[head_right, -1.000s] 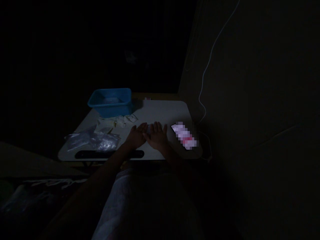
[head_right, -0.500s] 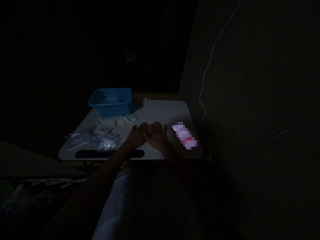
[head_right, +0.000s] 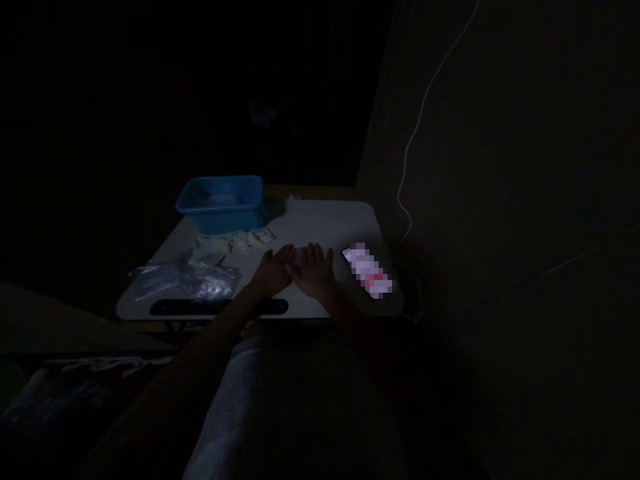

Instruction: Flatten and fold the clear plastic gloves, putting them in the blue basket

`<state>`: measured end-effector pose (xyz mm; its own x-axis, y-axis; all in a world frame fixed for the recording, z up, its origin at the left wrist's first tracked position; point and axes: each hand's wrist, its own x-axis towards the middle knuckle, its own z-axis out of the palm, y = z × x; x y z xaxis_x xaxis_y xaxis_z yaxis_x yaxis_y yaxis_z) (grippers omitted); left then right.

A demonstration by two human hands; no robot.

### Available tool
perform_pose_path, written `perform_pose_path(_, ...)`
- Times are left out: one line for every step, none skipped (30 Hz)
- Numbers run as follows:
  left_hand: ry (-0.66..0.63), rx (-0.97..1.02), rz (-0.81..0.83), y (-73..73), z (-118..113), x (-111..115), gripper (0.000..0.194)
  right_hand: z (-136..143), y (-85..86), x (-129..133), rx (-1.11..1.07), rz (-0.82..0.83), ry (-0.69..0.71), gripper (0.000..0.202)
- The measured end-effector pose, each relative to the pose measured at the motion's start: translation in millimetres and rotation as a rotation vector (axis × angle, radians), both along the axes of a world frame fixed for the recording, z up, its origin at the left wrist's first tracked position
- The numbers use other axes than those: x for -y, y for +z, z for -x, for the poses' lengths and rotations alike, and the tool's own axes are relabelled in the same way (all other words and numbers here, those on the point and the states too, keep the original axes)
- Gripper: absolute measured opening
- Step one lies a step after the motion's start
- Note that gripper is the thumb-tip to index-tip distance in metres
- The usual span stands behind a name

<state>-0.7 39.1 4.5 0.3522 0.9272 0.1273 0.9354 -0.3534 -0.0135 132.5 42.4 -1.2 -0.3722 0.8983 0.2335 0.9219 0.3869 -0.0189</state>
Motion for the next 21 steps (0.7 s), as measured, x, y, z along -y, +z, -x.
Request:
perform_pose_path(0.001, 0.001, 0.0, -0.2, 0.0, -0.3, 0.053, 0.0, 0.0, 0.0, -0.005, -0.004, 0.002, 0.067)
perform_pose_path(0.002, 0.001, 0.003, -0.4, 0.0, -0.5, 0.053, -0.1, 0.1, 0.2, -0.009, -0.006, 0.002, 0.066)
perform_pose_path(0.002, 0.001, 0.006, -0.5, 0.0, -0.7, 0.053, -0.1, 0.2, 0.3, -0.011, -0.006, 0.003, 0.066)
perform_pose_path(0.0, 0.001, 0.008, -0.5, 0.1, -0.8, 0.053, -0.1, 0.4, 0.4, -0.012, -0.004, 0.002, 0.066)
perform_pose_path(-0.001, 0.0, 0.009, -0.5, 0.1, -0.9, 0.053, -0.1, 0.5, 0.5, -0.012, -0.001, 0.002, 0.066)
perform_pose_path(-0.002, 0.0, 0.01, -0.5, 0.1, -1.0, 0.054, 0.0, 0.6, 0.6, -0.012, -0.001, 0.001, 0.065)
perform_pose_path(-0.001, 0.0, 0.009, -0.6, 0.2, -1.0, 0.054, 0.1, 0.7, 0.7, -0.012, -0.001, -0.001, 0.065)
perform_pose_path(0.0, 0.001, 0.007, -0.7, 0.2, -1.0, 0.054, 0.2, 0.7, 0.6, -0.013, -0.002, -0.001, 0.065)
perform_pose_path(0.002, 0.002, 0.006, -0.8, 0.3, -1.0, 0.054, 0.3, 0.7, 0.6, -0.014, -0.003, -0.001, 0.065)
perform_pose_path(0.004, 0.002, 0.006, -0.8, 0.3, -1.0, 0.054, 0.3, 0.7, 0.5, -0.017, -0.005, -0.003, 0.065)
perform_pose_path(0.005, 0.002, 0.007, -0.6, 0.3, -1.0, 0.054, 0.4, 0.7, 0.4, -0.018, -0.003, -0.004, 0.065)
perform_pose_path(0.005, 0.0, 0.009, -0.3, 0.2, -0.9, 0.054, 0.4, 0.8, 0.3, -0.018, 0.002, -0.004, 0.065)
perform_pose_path(0.004, -0.003, 0.013, 0.1, 0.2, -0.8, 0.054, 0.4, 1.0, 0.2, -0.019, 0.006, -0.003, 0.065)
perform_pose_path(0.004, -0.005, 0.016, 0.4, 0.1, -0.7, 0.054, 0.4, 1.2, 0.1, -0.02, 0.01, -0.001, 0.065)
perform_pose_path(0.006, -0.005, 0.02, 0.8, -0.1, -0.6, 0.054, 0.3, 1.3, 0.0, -0.021, 0.013, -0.001, 0.065)
perform_pose_path(0.007, -0.004, 0.022, 0.9, -0.1, -0.5, 0.054, 0.2, 1.5, 0.0, -0.023, 0.015, -0.001, 0.065)
perform_pose_path(0.008, -0.001, 0.023, 0.9, -0.2, -0.4, 0.054, 0.2, 1.6, 0.0, -0.024, 0.015, 0.0, 0.065)
perform_pose_path(0.008, 0.002, 0.021, 0.7, -0.2, -0.4, 0.054, 0.1, 1.6, 0.1, -0.024, 0.016, 0.001, 0.065)
perform_pose_path(0.007, 0.003, 0.017, 0.4, -0.2, -0.4, 0.054, 0.0, 1.6, 0.1, -0.022, 0.018, 0.0, 0.065)
perform_pose_path(0.005, 0.004, 0.01, 0.0, -0.1, -0.5, 0.054, -0.1, 1.5, 0.1, -0.019, 0.018, -0.001, 0.065)
perform_pose_path(0.003, 0.003, 0.003, -0.5, 0.0, -0.5, 0.054, -0.1, 1.3, 0.2, -0.015, 0.015, -0.002, 0.065)
